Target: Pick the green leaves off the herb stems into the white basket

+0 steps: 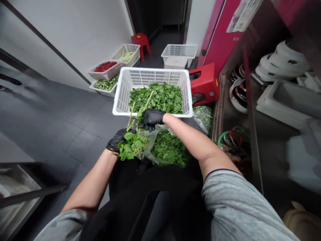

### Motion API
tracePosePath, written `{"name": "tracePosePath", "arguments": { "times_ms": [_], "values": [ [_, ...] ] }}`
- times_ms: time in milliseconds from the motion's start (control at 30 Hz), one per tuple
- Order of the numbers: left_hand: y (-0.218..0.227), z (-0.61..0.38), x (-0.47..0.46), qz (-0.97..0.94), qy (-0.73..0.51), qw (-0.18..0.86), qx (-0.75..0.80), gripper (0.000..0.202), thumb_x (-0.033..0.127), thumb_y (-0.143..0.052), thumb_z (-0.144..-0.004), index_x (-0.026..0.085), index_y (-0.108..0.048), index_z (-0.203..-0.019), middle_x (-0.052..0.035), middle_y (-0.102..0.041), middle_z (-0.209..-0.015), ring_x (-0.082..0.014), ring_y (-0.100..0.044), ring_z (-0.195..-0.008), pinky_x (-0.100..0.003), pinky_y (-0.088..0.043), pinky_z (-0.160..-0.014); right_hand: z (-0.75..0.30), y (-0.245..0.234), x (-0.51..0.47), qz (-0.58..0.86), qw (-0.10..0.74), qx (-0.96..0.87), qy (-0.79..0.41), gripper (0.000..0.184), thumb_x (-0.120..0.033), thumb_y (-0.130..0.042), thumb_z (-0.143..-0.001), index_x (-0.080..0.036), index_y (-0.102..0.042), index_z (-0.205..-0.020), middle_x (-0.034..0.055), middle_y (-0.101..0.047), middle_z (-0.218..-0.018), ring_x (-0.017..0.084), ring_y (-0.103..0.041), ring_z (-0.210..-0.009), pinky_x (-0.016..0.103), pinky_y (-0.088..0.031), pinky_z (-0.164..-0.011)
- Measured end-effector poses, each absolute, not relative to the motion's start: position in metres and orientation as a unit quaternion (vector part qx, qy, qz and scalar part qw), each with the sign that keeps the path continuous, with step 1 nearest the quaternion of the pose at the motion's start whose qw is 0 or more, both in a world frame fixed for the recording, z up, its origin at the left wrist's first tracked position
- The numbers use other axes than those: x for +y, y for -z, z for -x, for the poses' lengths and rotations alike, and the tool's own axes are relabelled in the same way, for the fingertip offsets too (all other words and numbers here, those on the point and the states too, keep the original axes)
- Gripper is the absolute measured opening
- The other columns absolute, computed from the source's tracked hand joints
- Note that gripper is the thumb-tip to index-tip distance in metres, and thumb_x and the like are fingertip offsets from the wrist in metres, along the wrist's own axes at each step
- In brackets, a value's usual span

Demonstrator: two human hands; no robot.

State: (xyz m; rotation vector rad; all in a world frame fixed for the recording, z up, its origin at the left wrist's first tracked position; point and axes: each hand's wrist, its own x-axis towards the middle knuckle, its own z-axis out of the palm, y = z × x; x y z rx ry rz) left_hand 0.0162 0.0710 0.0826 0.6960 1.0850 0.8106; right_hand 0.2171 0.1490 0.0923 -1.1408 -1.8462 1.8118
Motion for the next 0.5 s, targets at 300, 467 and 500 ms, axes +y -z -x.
{"name": "tracePosePath", "arguments": {
  "times_ms": [300,467,500],
  "values": [
    [-0.076,0.005,0.099,-0.245,-0.420,0.732,0.477,0.018,0.017,-0.080,-0.061,0.013,-0.062,-0.063,-0.0015,-0.061,-0.051,-0.0138,-0.057,-0.041,-0.023,-0.047,-0.040,-0.265,-0.087,0.251,0.401,0.279,-0.657,-0.574,0.031,-0.040,-0.069,-0.078,-0.012,-0.069,-0.088,0.0056,-0.072,-0.074,0.009,-0.055,-0.045,0.022,-0.049,-0.046],
    [-0.058,0.000,0.109,-0.134,-0.481,0.749,0.436,0.016,0.025,-0.074,-0.070,0.015,-0.064,-0.077,-0.0033,-0.067,-0.063,-0.0146,-0.061,-0.047,-0.023,-0.049,-0.042,-0.296,-0.063,0.295,0.688,0.201,-0.621,-0.318,0.037,-0.036,-0.069,-0.079,-0.006,-0.067,-0.101,0.0160,-0.072,-0.094,0.022,-0.069,-0.088,0.033,-0.055,-0.080],
    [-0.054,-0.002,0.112,-0.131,-0.496,0.742,0.432,0.017,0.025,-0.075,-0.070,0.015,-0.064,-0.077,-0.0019,-0.066,-0.061,-0.0124,-0.058,-0.044,-0.021,-0.047,-0.040,-0.296,-0.059,0.294,0.711,0.171,-0.617,-0.291,0.037,-0.033,-0.073,-0.076,-0.004,-0.068,-0.099,0.0197,-0.071,-0.096,0.027,-0.067,-0.096,0.039,-0.053,-0.086]
  ]
}}
